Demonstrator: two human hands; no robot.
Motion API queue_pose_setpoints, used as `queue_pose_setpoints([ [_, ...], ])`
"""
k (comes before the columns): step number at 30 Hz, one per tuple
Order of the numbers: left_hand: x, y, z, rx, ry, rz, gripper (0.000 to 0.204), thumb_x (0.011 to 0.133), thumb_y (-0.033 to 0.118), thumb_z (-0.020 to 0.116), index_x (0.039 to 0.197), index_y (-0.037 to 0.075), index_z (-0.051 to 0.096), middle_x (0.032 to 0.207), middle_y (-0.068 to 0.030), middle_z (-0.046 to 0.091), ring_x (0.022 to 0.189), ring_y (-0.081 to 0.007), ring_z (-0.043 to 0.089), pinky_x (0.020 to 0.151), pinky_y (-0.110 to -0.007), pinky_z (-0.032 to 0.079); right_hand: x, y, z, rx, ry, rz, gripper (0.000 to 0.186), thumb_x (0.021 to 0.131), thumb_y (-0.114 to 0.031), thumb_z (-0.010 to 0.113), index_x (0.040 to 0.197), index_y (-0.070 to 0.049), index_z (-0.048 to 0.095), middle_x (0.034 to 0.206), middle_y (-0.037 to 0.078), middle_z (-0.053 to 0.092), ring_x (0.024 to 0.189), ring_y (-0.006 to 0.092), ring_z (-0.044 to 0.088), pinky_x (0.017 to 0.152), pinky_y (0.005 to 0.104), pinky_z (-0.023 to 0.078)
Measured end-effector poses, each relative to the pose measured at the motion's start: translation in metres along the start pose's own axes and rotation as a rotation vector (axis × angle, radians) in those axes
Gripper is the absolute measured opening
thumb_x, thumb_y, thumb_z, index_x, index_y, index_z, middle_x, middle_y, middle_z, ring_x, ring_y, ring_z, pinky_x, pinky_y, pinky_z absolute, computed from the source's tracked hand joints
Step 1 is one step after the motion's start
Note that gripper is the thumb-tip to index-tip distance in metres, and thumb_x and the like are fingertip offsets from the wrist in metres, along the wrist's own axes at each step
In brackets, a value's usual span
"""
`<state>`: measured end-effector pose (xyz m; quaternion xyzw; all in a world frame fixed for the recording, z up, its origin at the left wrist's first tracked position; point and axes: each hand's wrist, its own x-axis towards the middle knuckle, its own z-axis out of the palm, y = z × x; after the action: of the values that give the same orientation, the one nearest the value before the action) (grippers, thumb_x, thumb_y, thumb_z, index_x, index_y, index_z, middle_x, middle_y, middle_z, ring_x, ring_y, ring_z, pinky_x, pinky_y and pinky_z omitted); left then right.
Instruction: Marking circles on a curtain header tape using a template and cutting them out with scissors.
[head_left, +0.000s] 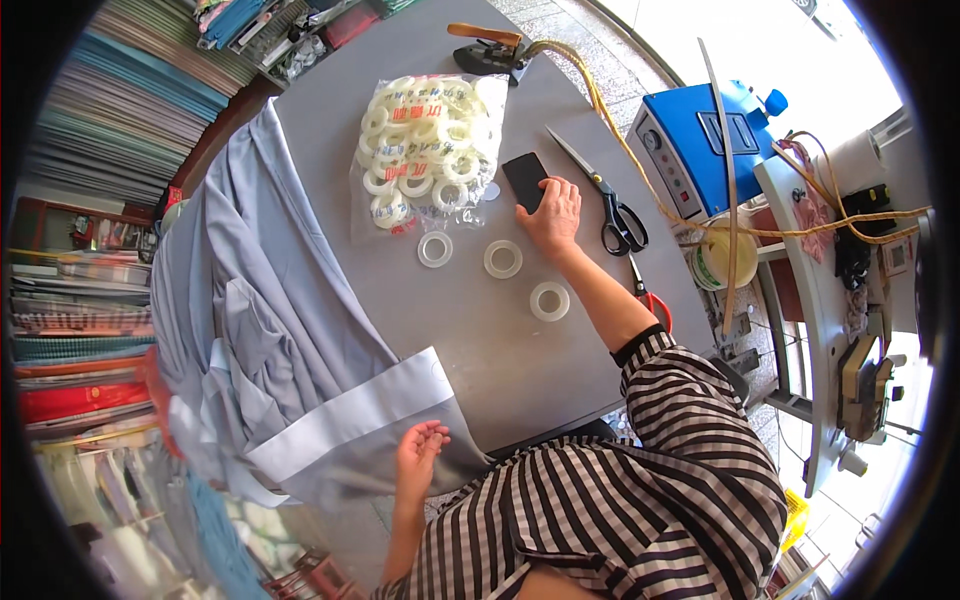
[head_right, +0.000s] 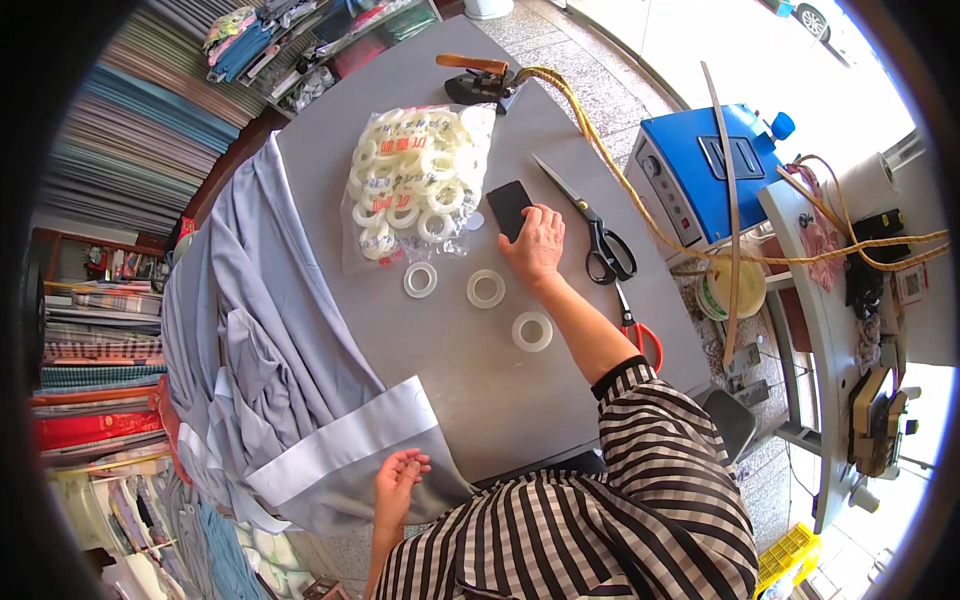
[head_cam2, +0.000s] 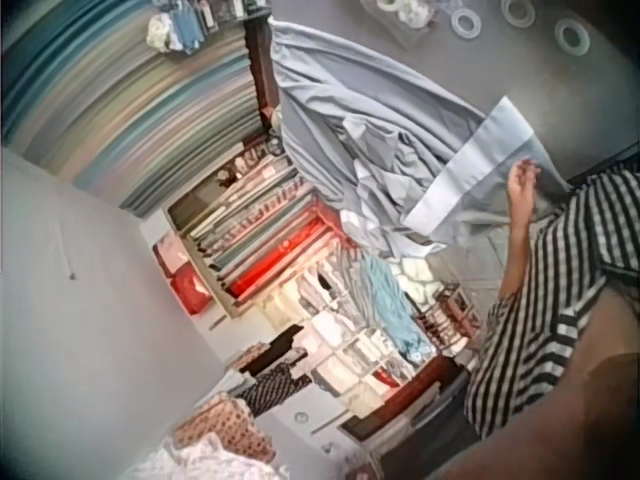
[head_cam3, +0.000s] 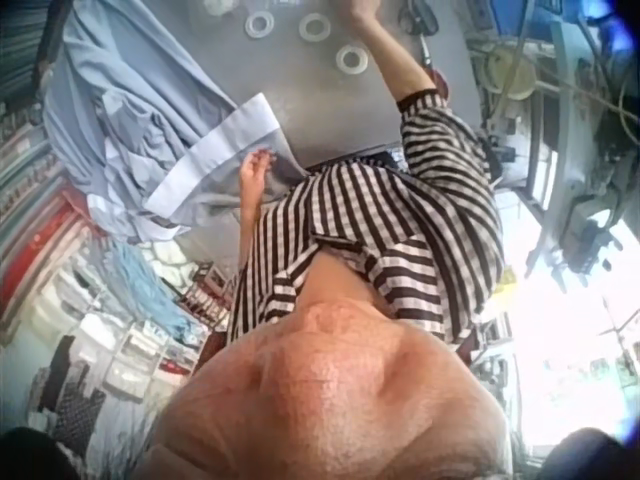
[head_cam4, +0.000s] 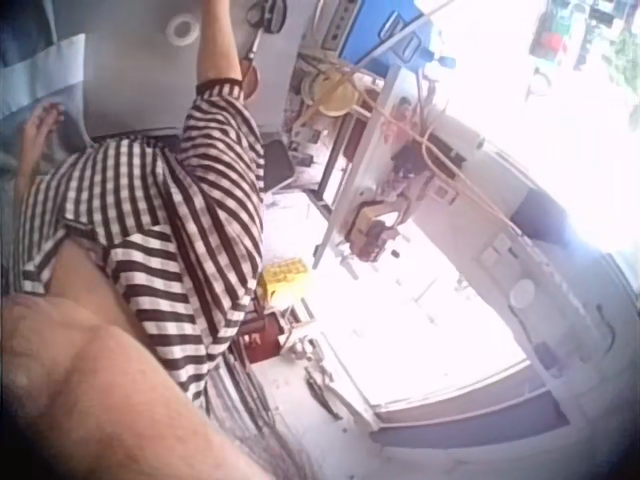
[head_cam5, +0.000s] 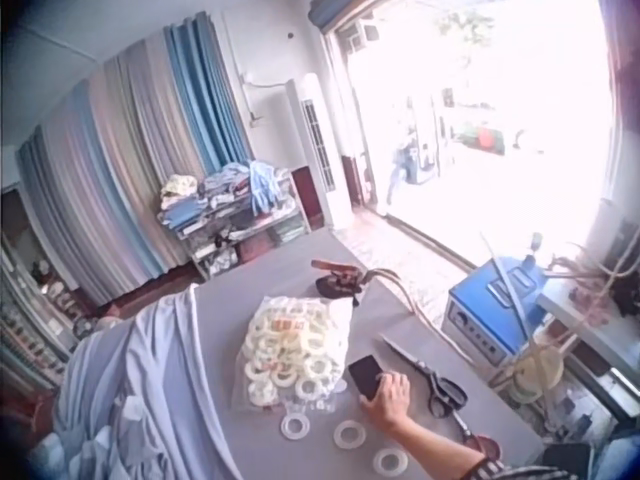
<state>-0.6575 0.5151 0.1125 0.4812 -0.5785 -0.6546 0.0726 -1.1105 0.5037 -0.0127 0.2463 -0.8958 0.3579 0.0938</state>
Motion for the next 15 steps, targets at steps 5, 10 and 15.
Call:
queue_pose_setpoints([
  [5, 0.004, 0.009, 0.012, 0.005, -0.018, 0.001, 0.027, 0.1, 0.017, 0.06, 0.121, 0.002, 0.059, 0.108, -0.0069, 0.069, 0.093, -0.0124, 0.066, 0.078, -0.023, 0.047, 0.0, 0.001, -0.004, 0.03, 0.007, -0.019, 0.06, 0.063, -0.026, 0.085, 0.111, -0.006, 0.054, 0.117, 0.01, 0.055, 0.114, 0.0299, 0.05, 0.1, 0.0412, 0.038],
  [10, 0.006, 0.012, 0.009, -0.011, -0.018, 0.009, 0.026, 0.099, 0.016, 0.06, 0.121, 0.002, 0.059, 0.109, -0.0066, 0.069, 0.092, -0.0123, 0.065, 0.078, -0.023, 0.047, -0.001, -0.001, -0.005, 0.021, 0.022, -0.021, 0.06, 0.064, -0.026, 0.085, 0.112, -0.007, 0.054, 0.119, 0.011, 0.055, 0.115, 0.0301, 0.05, 0.1, 0.0419, 0.038],
  [15, 0.007, 0.012, 0.004, -0.021, -0.016, 0.019, 0.026, 0.099, 0.016, 0.06, 0.121, 0.002, 0.059, 0.109, -0.0065, 0.069, 0.092, -0.0121, 0.065, 0.077, -0.023, 0.047, -0.001, -0.003, -0.006, 0.013, 0.024, -0.032, 0.06, 0.064, -0.026, 0.085, 0.113, -0.007, 0.055, 0.12, 0.011, 0.056, 0.116, 0.0306, 0.05, 0.101, 0.0423, 0.038],
])
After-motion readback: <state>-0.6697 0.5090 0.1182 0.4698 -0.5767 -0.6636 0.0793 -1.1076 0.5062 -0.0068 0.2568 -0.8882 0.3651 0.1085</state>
